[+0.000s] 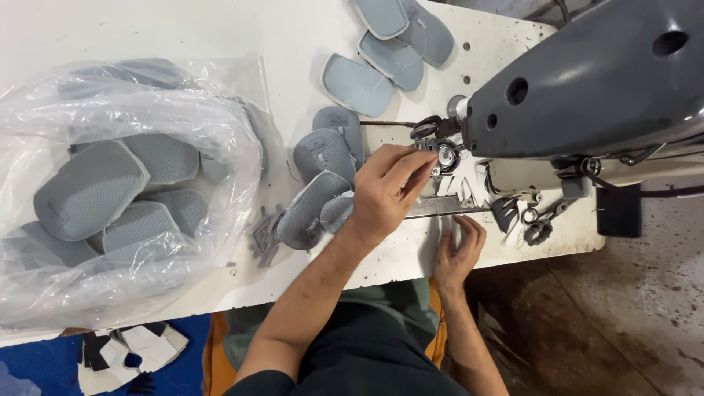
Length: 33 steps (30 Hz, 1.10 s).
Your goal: The person operates an industrial sewing machine to stitch gray fabric pieces. They repeatedly pick up fabric parts, align them under the needle, sew them, and then use scissors to cut the thread before moving to the next piece.
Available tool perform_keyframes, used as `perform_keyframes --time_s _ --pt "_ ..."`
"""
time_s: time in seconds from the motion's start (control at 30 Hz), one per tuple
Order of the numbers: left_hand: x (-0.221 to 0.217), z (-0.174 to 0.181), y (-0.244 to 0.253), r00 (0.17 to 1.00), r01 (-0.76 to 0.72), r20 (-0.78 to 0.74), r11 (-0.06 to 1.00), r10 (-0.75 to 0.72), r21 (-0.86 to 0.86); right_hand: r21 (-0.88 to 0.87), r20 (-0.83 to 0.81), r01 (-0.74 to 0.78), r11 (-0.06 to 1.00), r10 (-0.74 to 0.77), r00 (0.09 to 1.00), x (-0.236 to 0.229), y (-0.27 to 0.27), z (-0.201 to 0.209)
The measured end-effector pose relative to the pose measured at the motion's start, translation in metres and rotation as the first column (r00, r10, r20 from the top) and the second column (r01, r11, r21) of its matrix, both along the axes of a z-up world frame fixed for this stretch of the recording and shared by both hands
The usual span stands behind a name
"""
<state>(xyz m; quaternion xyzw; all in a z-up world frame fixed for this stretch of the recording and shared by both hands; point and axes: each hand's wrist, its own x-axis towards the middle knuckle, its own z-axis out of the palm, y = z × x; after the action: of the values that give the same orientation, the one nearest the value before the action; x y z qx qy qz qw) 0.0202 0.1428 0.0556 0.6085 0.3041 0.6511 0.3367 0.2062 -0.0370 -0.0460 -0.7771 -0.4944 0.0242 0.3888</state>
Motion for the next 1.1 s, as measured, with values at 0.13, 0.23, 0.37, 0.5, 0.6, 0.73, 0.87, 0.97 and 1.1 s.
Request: perform_keyframes --time_s 0.13,0.23,0.37,0.5,0.6,0.73,0.87,0.97,1.1 --pt "0.001 -0.002 0.0 1.0 -0.009 -0.03 0.999 0.01 0.031 -0.048 0.168 -0.008 0.999 0.016 0.986 -0.001 0.0 0.002" --pt "0.002 -0.003 0.0 0.999 -0.008 -0.042 0.999 0.01 0.049 -0.055 0.145 -0.004 0.998 0.012 0.989 -0.001 0.0 0.0" --pt "0.003 -0.005 0.001 0.999 -0.008 -0.044 0.998 0.011 0.064 -0.058 0.143 -0.013 0.998 0.021 0.99 0.002 -0.001 -0.002" --pt "0.005 -0.008 0.002 0.999 -0.011 -0.045 0.997 0.015 0.082 -0.064 0.14 -0.011 0.998 0.02 0.99 -0.006 0.003 0.009" --pt "0.006 -0.01 0.004 0.997 -0.024 -0.071 0.994 0.031 0.109 -0.054 0.189 -0.027 0.998 0.037 0.981 -0.02 0.032 0.038" --pt "0.008 -0.013 0.0 0.997 -0.023 -0.072 0.994 0.03 0.107 0.284 -0.058 -0.204 0.937 0.229 0.972 -0.032 0.089 0.077" --pt "0.006 -0.01 0.002 0.997 -0.027 -0.063 0.993 0.035 0.119 0.433 -0.553 -0.228 0.872 0.456 0.697 -0.038 0.135 0.092" --pt "0.006 -0.013 0.002 0.998 -0.017 -0.062 0.993 0.024 0.119 0.483 -0.597 -0.061 0.873 0.38 0.707 -0.006 0.138 0.06" --pt "0.006 -0.015 0.003 0.998 -0.023 -0.052 0.992 0.029 0.122 0.664 -0.702 0.045 0.747 0.601 0.383 0.019 0.105 0.101"
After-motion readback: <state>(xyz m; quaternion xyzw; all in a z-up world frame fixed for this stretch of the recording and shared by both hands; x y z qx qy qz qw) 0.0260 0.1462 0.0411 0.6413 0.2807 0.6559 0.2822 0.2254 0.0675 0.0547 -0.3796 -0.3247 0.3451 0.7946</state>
